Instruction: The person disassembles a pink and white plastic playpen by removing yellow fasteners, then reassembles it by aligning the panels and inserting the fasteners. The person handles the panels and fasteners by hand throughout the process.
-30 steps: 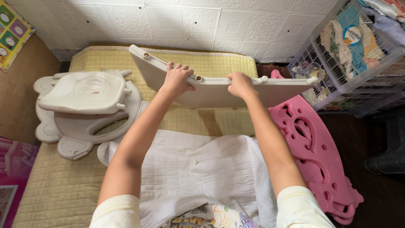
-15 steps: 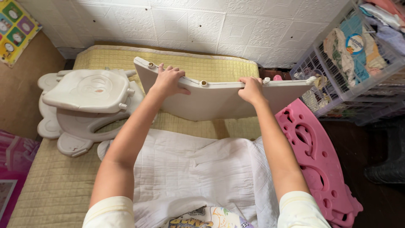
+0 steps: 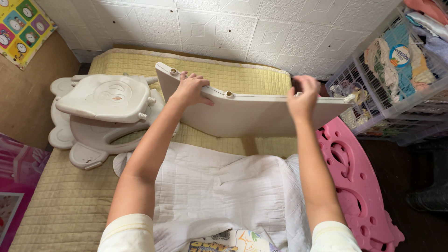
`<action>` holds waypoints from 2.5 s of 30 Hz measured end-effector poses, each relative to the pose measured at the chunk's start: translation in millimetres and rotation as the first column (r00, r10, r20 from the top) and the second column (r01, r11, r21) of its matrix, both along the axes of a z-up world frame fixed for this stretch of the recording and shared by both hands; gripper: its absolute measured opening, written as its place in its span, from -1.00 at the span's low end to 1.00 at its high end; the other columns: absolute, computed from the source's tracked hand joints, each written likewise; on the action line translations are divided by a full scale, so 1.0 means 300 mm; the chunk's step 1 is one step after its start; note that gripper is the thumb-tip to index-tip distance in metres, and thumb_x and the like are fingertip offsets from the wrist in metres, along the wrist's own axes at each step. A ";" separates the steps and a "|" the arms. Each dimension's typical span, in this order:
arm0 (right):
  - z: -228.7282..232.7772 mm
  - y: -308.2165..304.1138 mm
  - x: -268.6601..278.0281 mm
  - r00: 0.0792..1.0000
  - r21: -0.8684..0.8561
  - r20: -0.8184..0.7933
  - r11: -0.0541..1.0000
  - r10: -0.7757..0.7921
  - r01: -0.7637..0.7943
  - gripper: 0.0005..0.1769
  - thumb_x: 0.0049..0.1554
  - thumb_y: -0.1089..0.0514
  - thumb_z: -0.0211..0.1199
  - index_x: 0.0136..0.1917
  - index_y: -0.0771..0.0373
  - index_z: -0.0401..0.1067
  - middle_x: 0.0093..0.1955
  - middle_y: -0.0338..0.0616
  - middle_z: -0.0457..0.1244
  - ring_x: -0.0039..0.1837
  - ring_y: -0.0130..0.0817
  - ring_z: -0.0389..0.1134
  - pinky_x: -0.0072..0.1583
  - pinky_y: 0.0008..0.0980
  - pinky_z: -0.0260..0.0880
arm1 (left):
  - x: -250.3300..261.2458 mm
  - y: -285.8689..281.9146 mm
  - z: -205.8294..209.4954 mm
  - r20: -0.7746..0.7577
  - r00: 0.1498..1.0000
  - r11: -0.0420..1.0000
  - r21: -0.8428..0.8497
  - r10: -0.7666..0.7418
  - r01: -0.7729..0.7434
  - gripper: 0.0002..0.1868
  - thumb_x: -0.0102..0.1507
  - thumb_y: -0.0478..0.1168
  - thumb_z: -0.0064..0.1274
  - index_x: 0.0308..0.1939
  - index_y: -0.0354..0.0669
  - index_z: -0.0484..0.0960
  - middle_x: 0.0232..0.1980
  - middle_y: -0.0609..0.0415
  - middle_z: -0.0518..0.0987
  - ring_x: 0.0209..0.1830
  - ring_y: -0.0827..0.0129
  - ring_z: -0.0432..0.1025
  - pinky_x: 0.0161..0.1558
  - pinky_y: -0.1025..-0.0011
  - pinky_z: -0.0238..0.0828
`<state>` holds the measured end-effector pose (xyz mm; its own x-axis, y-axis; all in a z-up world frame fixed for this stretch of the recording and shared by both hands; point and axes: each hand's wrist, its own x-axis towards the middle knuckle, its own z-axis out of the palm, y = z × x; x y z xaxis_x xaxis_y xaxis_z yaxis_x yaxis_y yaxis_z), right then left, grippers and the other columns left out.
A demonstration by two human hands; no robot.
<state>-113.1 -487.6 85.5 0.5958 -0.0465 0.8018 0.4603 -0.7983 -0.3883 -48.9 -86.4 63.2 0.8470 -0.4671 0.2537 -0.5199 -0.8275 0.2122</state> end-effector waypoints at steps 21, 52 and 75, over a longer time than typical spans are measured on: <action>0.016 0.149 0.020 0.969 -0.244 -0.190 0.949 0.155 -0.200 -0.39 0.20 -0.31 0.43 0.14 0.29 0.57 0.16 0.11 0.39 0.26 0.05 0.37 0.35 -0.07 0.31 | -0.061 -0.011 0.011 0.056 0.998 1.000 0.002 -0.003 0.003 -0.20 -0.18 0.38 0.43 -0.03 -0.01 0.70 -0.08 0.10 0.62 0.17 0.16 0.42 0.38 -0.15 -0.01; -0.096 0.385 0.064 0.957 -0.337 -0.286 0.940 -0.052 -0.049 -0.32 0.35 -0.35 0.04 -0.32 0.15 0.57 -0.41 0.08 0.31 -0.29 0.12 0.34 -0.16 0.01 0.33 | -0.167 0.830 -0.425 -0.299 0.022 -0.165 -0.584 0.954 -0.795 0.37 0.03 0.02 0.50 0.52 -0.19 -0.33 0.54 -0.47 -0.29 0.56 -0.31 -0.20 0.38 -0.29 -0.19; 0.041 0.314 -0.048 0.900 -0.075 -0.218 0.913 0.378 -0.401 -0.87 0.21 0.24 0.28 0.02 0.34 0.54 0.05 0.09 0.39 0.10 0.01 0.42 0.13 -0.15 0.42 | -0.134 -0.263 0.129 0.175 0.958 0.941 -0.213 -0.227 0.262 -0.14 0.02 0.25 0.38 0.20 -0.26 0.54 0.06 -0.19 0.61 0.14 -0.08 0.42 0.35 -0.02 0.18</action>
<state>-127.6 -393.5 97.7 0.6915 0.3067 0.6540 0.6685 -0.6148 -0.4185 -89.2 -165.2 101.8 0.6592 -0.5687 0.4919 -0.7398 -0.6076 0.2890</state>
